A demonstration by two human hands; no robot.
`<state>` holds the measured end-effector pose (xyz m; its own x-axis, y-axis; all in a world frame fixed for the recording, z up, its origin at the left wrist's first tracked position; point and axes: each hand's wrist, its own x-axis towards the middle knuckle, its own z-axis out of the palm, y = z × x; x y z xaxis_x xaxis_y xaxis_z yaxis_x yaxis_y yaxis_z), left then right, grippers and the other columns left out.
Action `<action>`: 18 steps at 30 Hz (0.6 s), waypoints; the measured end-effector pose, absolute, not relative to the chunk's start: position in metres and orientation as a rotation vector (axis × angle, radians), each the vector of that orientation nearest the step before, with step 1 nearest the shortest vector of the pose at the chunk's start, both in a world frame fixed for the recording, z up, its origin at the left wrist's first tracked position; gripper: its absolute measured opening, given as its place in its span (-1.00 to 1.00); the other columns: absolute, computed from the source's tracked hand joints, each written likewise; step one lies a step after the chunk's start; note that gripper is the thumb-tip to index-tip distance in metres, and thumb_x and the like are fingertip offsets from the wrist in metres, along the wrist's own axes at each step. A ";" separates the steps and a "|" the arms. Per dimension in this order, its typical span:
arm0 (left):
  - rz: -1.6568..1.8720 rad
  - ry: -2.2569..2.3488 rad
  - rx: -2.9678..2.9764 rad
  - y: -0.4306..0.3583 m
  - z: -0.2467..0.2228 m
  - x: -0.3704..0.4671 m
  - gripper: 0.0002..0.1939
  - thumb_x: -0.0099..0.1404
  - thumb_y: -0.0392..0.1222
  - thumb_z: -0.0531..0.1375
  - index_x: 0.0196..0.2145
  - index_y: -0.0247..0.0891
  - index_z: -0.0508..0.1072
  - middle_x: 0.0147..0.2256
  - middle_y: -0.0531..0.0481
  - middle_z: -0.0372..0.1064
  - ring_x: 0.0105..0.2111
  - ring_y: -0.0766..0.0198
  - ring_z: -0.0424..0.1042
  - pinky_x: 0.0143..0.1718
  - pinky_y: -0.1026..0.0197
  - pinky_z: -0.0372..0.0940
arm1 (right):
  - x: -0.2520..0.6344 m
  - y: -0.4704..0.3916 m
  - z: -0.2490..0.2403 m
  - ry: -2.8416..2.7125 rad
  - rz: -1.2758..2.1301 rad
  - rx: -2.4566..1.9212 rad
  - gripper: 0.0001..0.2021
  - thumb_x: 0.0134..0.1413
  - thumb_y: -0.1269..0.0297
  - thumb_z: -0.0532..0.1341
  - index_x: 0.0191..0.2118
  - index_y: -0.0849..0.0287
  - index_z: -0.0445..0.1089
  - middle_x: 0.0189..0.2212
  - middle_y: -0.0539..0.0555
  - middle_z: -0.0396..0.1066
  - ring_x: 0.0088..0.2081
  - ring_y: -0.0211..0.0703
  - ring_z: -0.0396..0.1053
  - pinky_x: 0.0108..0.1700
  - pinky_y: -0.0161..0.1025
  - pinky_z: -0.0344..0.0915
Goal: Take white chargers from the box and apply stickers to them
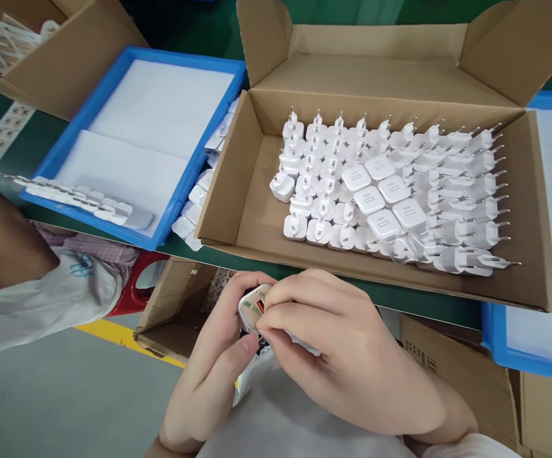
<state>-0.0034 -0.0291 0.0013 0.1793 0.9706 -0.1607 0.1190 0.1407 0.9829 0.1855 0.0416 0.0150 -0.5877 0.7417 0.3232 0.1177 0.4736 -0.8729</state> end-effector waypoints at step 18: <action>0.963 1.157 1.228 -0.029 -0.001 -0.002 -0.73 0.62 -0.02 0.02 0.19 -0.04 0.30 0.02 -0.07 0.29 -0.02 0.02 0.35 0.01 0.01 0.26 | 0.181 0.042 0.013 -2.027 1.058 -0.660 -0.81 0.39 0.58 0.24 -0.19 0.14 0.47 -0.21 0.06 0.59 -0.19 -0.16 0.47 -0.09 -0.20 0.48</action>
